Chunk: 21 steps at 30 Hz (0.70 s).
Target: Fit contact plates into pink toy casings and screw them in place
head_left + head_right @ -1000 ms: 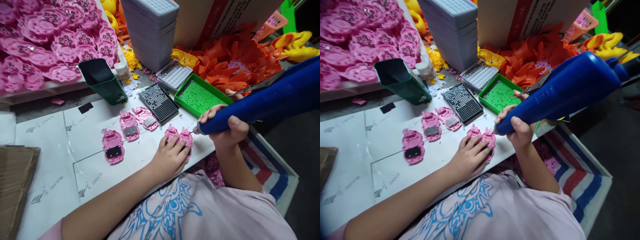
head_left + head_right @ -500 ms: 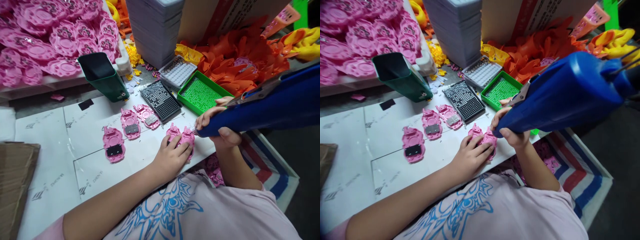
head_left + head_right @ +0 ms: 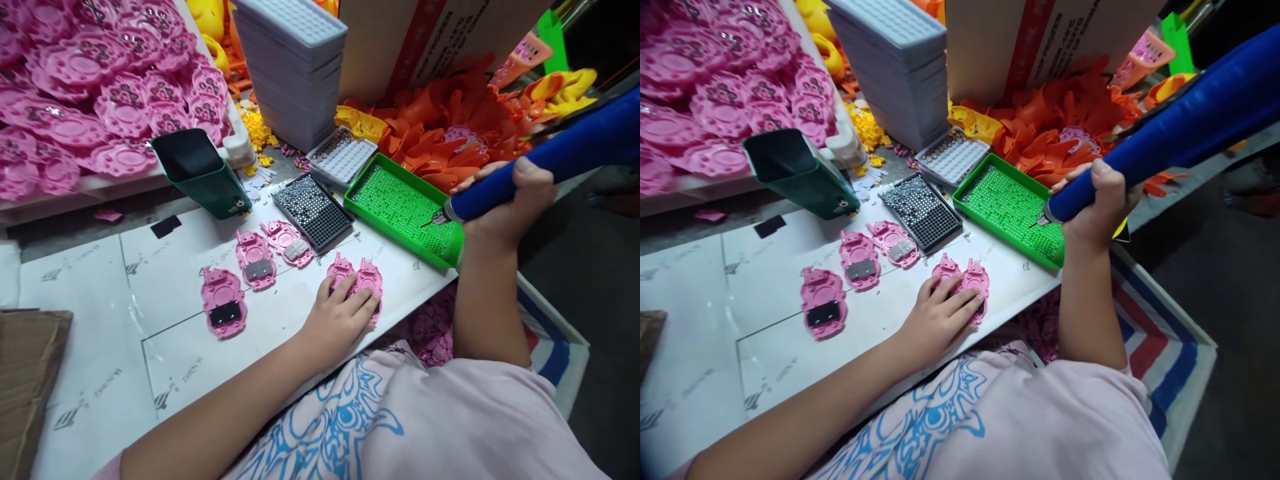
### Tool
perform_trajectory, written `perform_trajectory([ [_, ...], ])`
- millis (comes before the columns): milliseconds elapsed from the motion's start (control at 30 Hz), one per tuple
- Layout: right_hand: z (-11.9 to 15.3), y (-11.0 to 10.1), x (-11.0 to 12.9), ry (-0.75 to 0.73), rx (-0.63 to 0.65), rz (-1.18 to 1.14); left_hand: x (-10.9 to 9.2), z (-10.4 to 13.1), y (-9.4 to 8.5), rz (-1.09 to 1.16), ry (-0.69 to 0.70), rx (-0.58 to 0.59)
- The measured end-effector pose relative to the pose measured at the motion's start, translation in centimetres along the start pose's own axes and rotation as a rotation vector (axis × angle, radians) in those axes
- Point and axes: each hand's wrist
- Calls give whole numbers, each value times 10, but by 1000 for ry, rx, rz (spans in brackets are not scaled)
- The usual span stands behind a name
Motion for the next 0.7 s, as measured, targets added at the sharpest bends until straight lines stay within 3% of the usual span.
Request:
perform_trajectory([
  [100,-7,-4,-14,-140,-68,20,0,0,-1,1,2,-3],
  [267,-7,-5,-26,-95,-46,10,0,-1,0,7,1,-4],
  [700,-7,-2,-30,-113,-42,-3,0,0,2,-22,8,-30],
])
Point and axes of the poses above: each hand's wrist, its own z-axis away from the middle knuckle, its own y-axis out of the palm, x = y × z, and after that the axes turned 5 degrees about x, right-handed
